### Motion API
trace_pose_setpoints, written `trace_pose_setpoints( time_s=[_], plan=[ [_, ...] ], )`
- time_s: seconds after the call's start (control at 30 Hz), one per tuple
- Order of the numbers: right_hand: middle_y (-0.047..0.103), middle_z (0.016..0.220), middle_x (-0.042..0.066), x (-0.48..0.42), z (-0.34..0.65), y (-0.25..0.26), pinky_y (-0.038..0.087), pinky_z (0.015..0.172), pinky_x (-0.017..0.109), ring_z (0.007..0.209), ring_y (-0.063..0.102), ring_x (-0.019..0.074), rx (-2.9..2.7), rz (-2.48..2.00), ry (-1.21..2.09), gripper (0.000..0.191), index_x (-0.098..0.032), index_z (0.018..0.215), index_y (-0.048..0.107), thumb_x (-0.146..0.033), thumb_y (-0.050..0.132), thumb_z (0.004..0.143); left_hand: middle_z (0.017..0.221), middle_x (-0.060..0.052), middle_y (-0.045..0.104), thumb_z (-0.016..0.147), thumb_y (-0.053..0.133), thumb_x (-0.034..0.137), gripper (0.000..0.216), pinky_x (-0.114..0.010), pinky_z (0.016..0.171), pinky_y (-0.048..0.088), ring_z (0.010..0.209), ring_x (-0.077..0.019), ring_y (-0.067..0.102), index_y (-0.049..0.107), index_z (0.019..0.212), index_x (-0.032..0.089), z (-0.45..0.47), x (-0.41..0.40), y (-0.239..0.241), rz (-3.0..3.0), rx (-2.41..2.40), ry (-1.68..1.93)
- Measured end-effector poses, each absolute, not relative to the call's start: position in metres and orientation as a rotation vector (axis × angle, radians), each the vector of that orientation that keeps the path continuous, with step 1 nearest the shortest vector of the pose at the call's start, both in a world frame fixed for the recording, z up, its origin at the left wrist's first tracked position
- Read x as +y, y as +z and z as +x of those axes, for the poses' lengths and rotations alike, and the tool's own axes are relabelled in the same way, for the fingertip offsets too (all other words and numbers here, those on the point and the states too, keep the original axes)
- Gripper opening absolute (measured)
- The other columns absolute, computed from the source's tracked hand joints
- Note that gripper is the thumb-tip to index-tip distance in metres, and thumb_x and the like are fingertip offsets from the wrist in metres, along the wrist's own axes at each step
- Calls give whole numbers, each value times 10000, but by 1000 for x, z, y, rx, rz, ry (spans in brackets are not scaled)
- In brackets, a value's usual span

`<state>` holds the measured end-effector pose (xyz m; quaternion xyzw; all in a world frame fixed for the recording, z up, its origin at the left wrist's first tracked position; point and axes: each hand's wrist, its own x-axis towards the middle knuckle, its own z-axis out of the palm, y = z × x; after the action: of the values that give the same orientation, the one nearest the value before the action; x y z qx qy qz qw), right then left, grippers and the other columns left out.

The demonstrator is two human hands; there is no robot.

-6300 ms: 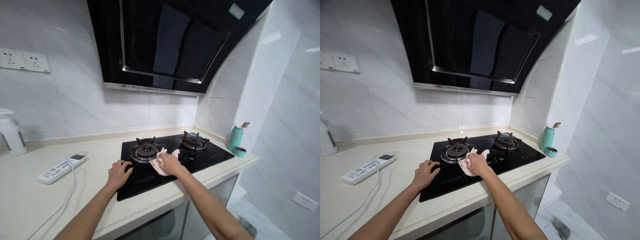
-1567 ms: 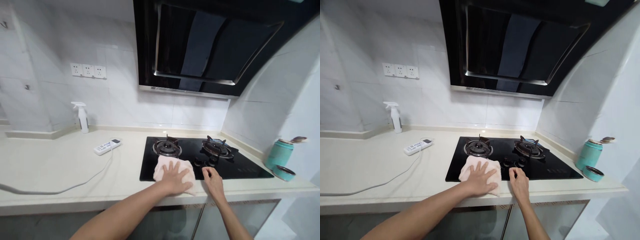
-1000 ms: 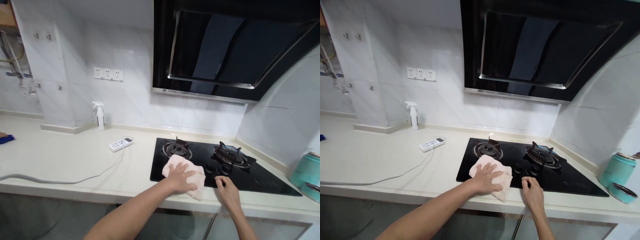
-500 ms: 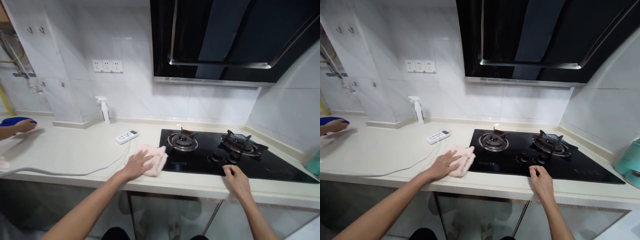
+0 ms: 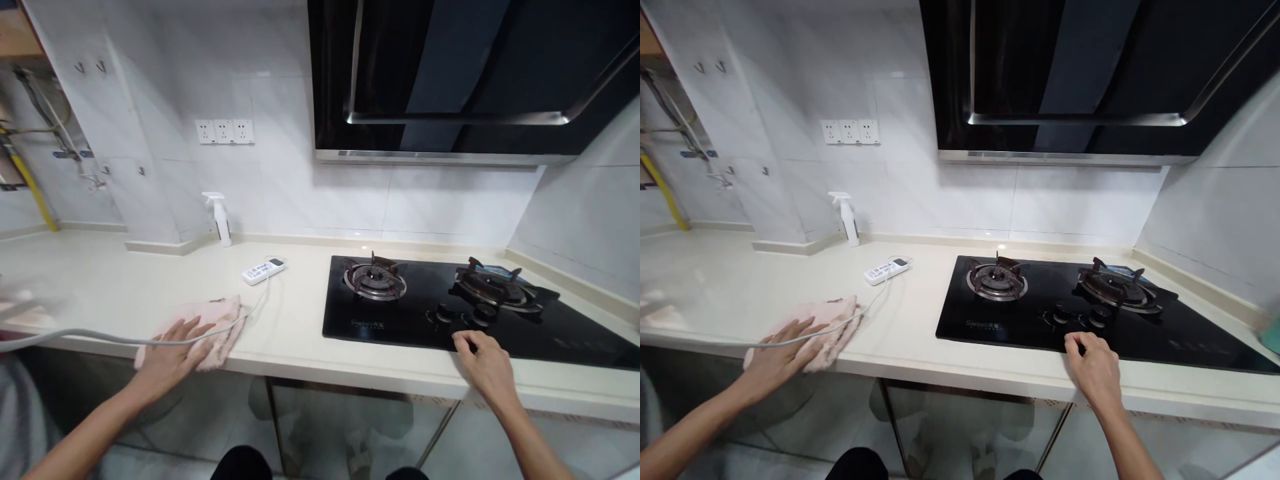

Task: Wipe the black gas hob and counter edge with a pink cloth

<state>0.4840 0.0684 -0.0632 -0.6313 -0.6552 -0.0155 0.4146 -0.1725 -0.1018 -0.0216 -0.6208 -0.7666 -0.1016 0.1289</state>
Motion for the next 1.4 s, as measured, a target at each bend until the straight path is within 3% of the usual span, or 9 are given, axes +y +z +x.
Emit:
trace_pose_setpoints(
  time_s=[0.17,0.33,0.47,0.53,0.63,0.77,0.9,1.13,1.4],
  plan=[
    [741,1014,66,67,480,-60,417,844,405,972,623,286,-1629,-1580,-14,422,-252,828,716,-542,414,881,1567,-38,502,950,485,557,515,-588,1118,326,1440,-376,403,550,1442,419,-88,-110,-46,-1976,-1842,-330],
    [741,1031,68,67,480,-59,418,860,398,985,629,279,-1603,-1573,0,413,-246,827,715,-534,424,881,1535,-58,522,955,540,498,508,-600,1071,346,1402,-394,410,515,1457,427,25,-82,-42,-2281,-1566,-307],
    [735,1038,79,68,482,-61,433,863,396,995,636,279,-1591,-1554,23,430,-240,839,717,-545,418,884,1457,-113,550,865,654,572,694,-607,1058,343,1295,-417,477,443,1496,374,129,-51,-21,-2477,-1457,-225],
    [732,1047,85,70,484,-62,443,856,400,991,640,285,-1568,-1566,37,436,-237,838,716,-556,421,869,1288,-117,632,828,705,548,755,-529,1001,394,1123,-351,570,437,1488,299,179,-38,-12,-2584,-1340,-180],
    [729,1038,99,73,488,-65,455,863,415,999,639,304,-1567,-1586,23,440,-232,826,706,-571,425,840,1191,-127,656,854,679,457,600,-504,981,383,1021,-307,595,527,1379,209,243,-20,-6,-2642,-1110,-216],
    [734,998,107,76,492,-66,476,846,405,949,656,299,-1525,-1577,81,433,-223,834,699,-567,439,801,1250,-145,630,835,676,397,492,-627,1112,201,1162,-365,548,601,1285,212,290,1,-6,-2640,-979,-209],
    [738,1003,109,75,492,-64,480,822,409,923,665,302,-1475,-1621,115,445,-223,815,700,-585,445,773,1415,-163,531,764,736,550,701,-649,1087,220,1341,-467,413,543,1387,293,282,5,-15,-2626,-1090,-262],
    [741,1032,88,72,496,-63,479,797,386,908,652,285,-1501,-1602,126,439,-233,820,728,-582,468,766,1629,-160,349,799,756,568,921,-597,1109,325,1454,-427,347,300,1575,372,181,-28,-42,-2607,-1235,-361],
    [733,1010,82,74,498,-68,463,797,387,935,648,285,-1595,-1576,74,410,-240,805,720,-567,473,797,1674,-79,322,769,786,539,892,-549,1220,224,1522,-372,302,383,1554,410,-21,-67,-23,-2423,-1738,-75]
  ],
)
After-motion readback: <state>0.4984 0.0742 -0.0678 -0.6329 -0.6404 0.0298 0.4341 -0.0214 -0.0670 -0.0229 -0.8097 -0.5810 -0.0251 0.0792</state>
